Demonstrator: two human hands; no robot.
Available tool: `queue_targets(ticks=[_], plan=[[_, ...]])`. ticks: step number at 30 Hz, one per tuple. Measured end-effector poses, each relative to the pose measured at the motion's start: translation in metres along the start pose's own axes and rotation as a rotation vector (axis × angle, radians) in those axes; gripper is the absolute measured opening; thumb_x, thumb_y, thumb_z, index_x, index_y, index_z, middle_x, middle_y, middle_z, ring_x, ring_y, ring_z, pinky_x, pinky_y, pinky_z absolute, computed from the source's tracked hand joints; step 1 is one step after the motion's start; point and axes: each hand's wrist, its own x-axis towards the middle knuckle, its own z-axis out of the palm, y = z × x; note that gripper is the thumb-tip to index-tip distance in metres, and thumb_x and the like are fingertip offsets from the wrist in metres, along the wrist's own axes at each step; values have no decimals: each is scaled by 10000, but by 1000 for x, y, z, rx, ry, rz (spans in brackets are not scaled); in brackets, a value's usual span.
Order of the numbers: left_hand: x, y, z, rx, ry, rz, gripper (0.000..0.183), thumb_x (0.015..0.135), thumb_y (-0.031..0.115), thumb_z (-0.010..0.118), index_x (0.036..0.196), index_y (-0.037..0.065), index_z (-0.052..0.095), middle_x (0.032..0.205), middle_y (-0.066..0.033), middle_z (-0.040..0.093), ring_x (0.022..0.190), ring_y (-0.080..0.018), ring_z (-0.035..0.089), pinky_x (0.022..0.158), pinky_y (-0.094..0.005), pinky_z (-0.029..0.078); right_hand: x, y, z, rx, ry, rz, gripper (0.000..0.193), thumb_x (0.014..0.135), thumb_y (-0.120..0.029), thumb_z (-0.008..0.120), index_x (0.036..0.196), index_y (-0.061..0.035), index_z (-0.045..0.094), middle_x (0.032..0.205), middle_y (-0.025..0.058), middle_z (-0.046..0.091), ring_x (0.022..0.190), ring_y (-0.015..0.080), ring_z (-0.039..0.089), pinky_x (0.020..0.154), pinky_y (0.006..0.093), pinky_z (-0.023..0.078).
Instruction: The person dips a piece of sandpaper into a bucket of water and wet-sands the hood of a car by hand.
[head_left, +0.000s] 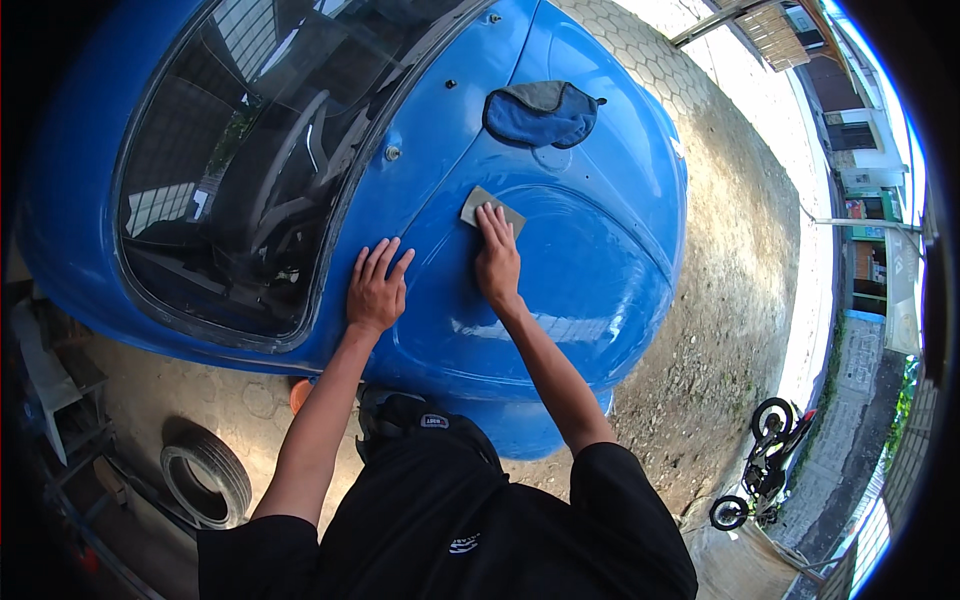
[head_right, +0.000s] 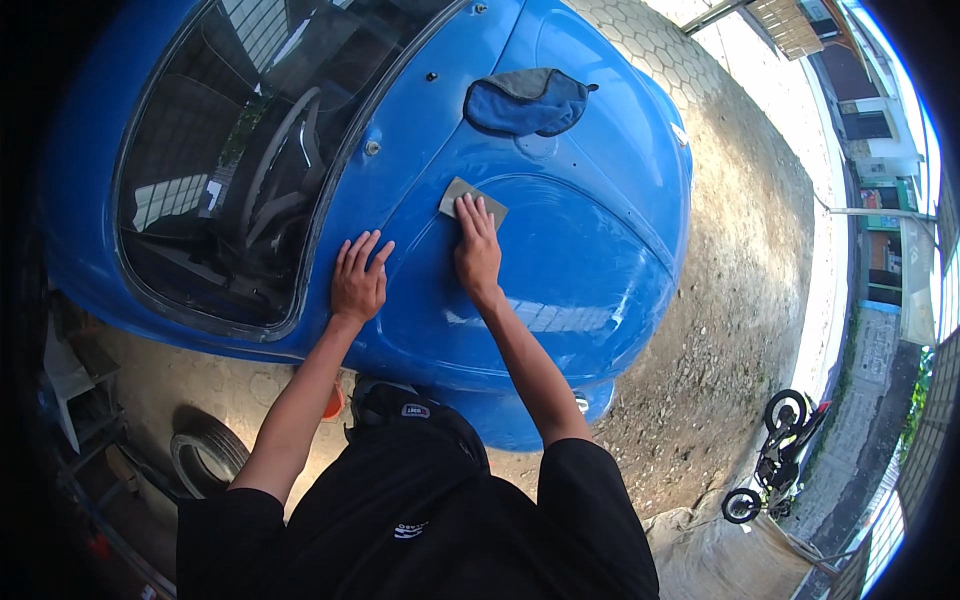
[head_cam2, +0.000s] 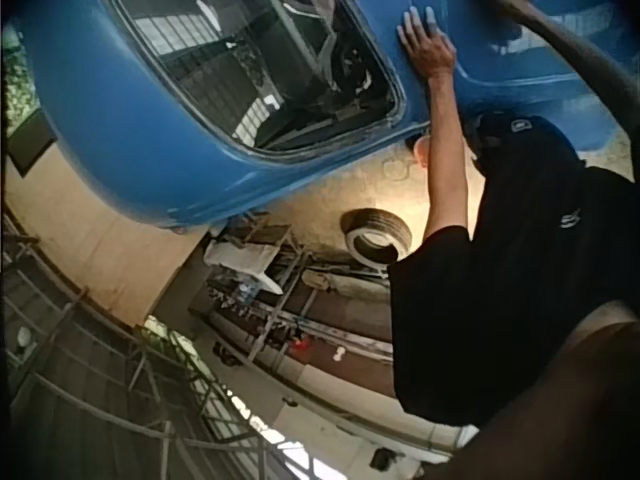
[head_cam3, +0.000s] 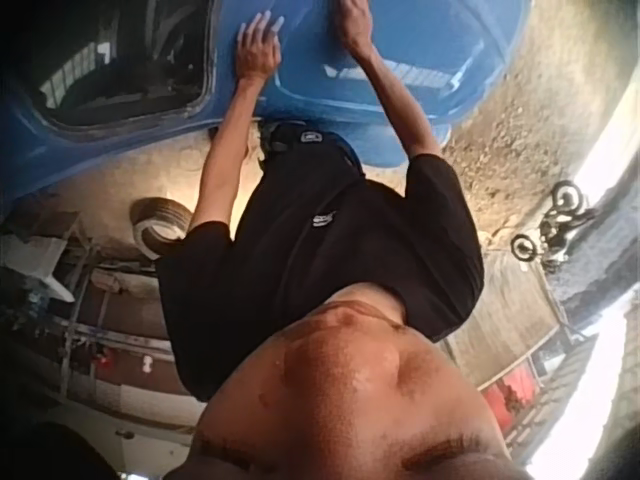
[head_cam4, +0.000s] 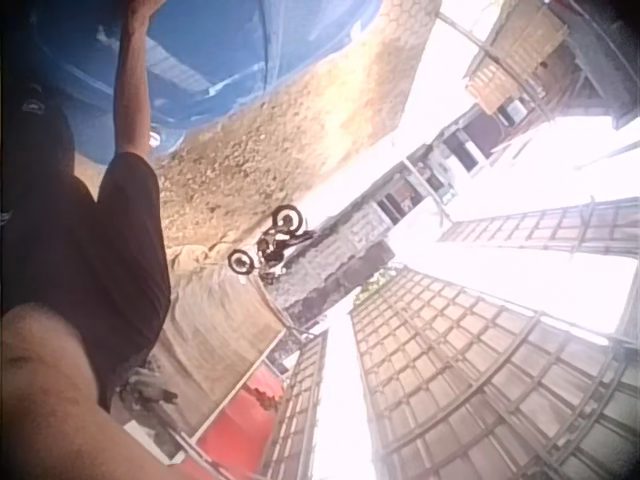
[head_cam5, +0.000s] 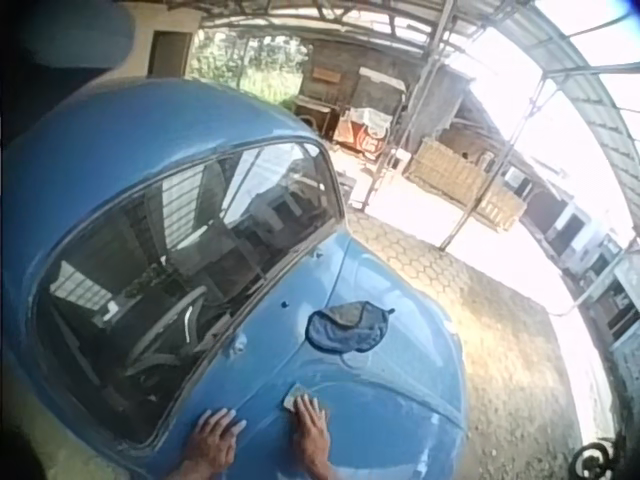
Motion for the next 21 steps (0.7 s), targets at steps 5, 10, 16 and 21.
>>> queue_targets(ticks=[5,10,16,21], plan=[[0,-1,2,6,13,-2,436,956,188,493,1387,236,532,1463,-49,469,1392,-228,396,1203,-448,267,-29,-10,-21,12,-273,-288,645,781,86,490,1388,-122,551,1440,74,534,1378,274,456,1147,441,375],[6,2,4,7,30,-2,431,956,196,491,1383,234,532,1459,-47,468,1396,-227,389,1203,-449,266,38,34,-28,-11,139,101,600,800,121,435,1345,-86,577,1426,110,541,1373,339,442,1113,409,407],[-4,-6,6,-4,11,-5,398,932,194,531,1329,186,545,1455,-66,459,1390,-236,393,1203,-443,267,22,-41,26,83,-33,-101,626,791,114,452,1379,-77,550,1435,126,525,1388,343,422,1144,453,369],[-1,-1,8,-56,54,-27,327,935,191,526,1256,137,561,1415,-91,476,1378,-251,407,1194,-441,273,21,-25,-1,-37,-264,-440,548,855,10,502,1381,-134,562,1432,74,542,1379,278,453,1119,419,410]])
